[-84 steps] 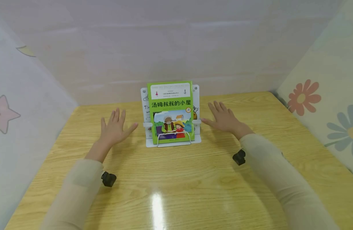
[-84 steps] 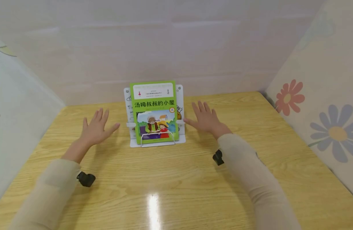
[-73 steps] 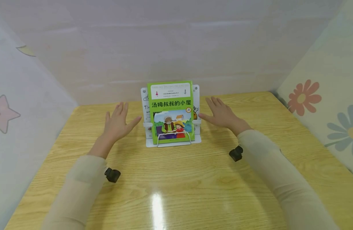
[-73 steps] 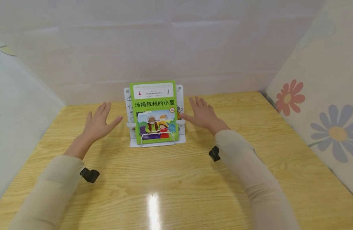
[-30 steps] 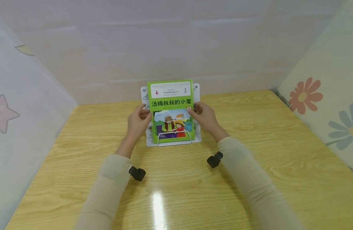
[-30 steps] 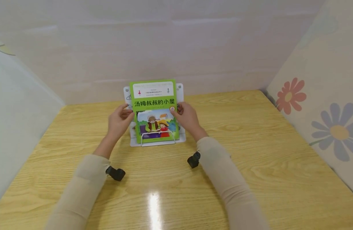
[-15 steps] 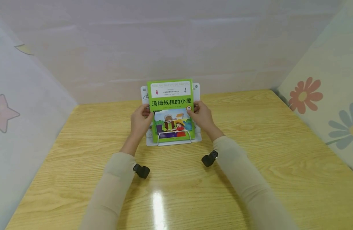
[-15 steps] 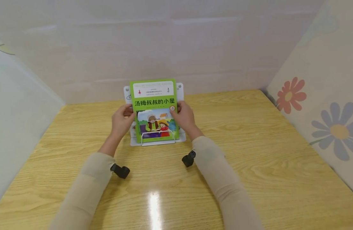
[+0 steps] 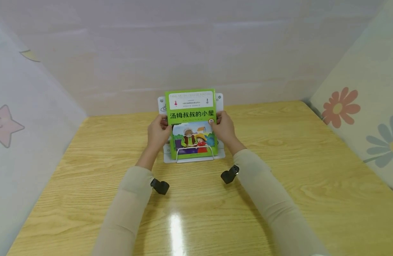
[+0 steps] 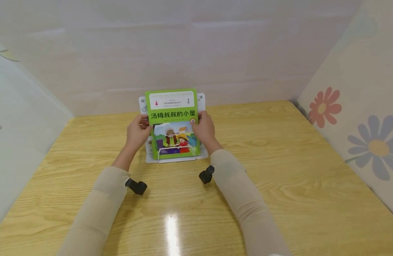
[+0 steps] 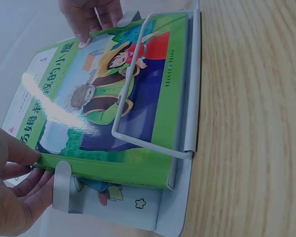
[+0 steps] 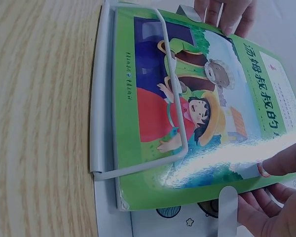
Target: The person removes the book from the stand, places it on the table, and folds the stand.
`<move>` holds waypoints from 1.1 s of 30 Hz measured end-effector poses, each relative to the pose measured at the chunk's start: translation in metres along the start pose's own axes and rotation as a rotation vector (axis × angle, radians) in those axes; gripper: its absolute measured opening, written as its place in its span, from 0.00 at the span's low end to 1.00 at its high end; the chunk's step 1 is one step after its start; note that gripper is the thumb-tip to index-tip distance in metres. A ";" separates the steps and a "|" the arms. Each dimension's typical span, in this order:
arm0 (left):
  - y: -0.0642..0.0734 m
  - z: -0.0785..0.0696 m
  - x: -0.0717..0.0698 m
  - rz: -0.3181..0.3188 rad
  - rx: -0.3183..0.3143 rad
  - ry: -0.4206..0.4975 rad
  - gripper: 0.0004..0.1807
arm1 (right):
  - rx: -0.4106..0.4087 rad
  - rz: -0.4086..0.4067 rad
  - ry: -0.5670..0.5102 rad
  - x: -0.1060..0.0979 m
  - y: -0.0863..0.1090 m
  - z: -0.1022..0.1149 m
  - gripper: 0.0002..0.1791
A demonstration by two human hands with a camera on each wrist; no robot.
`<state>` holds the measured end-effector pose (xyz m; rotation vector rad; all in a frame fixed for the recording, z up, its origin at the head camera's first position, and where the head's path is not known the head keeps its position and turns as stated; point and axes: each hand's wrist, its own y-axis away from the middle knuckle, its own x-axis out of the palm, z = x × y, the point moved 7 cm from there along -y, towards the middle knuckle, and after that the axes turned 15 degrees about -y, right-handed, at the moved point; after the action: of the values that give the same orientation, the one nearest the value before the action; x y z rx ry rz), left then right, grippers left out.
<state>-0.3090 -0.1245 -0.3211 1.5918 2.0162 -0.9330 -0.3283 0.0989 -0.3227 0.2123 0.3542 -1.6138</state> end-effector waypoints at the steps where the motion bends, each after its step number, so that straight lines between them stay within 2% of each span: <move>1: 0.000 0.000 0.000 0.005 -0.006 0.003 0.17 | 0.008 -0.009 -0.005 -0.001 0.000 -0.001 0.18; 11: -0.002 0.004 0.000 0.017 -0.077 0.073 0.15 | 0.065 -0.070 -0.069 -0.007 0.000 -0.003 0.15; 20: -0.002 0.002 -0.002 0.027 -0.121 0.136 0.15 | 0.107 -0.088 -0.132 -0.011 -0.005 -0.007 0.14; 27: -0.005 -0.002 -0.007 0.011 -0.109 0.164 0.15 | 0.197 -0.069 -0.296 -0.010 -0.008 -0.009 0.14; 33: -0.007 -0.001 -0.008 0.018 -0.112 0.174 0.15 | 0.186 -0.052 -0.330 -0.010 -0.009 -0.005 0.15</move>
<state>-0.3134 -0.1300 -0.3128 1.6770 2.1257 -0.6823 -0.3374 0.1106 -0.3234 0.0750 -0.0442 -1.7000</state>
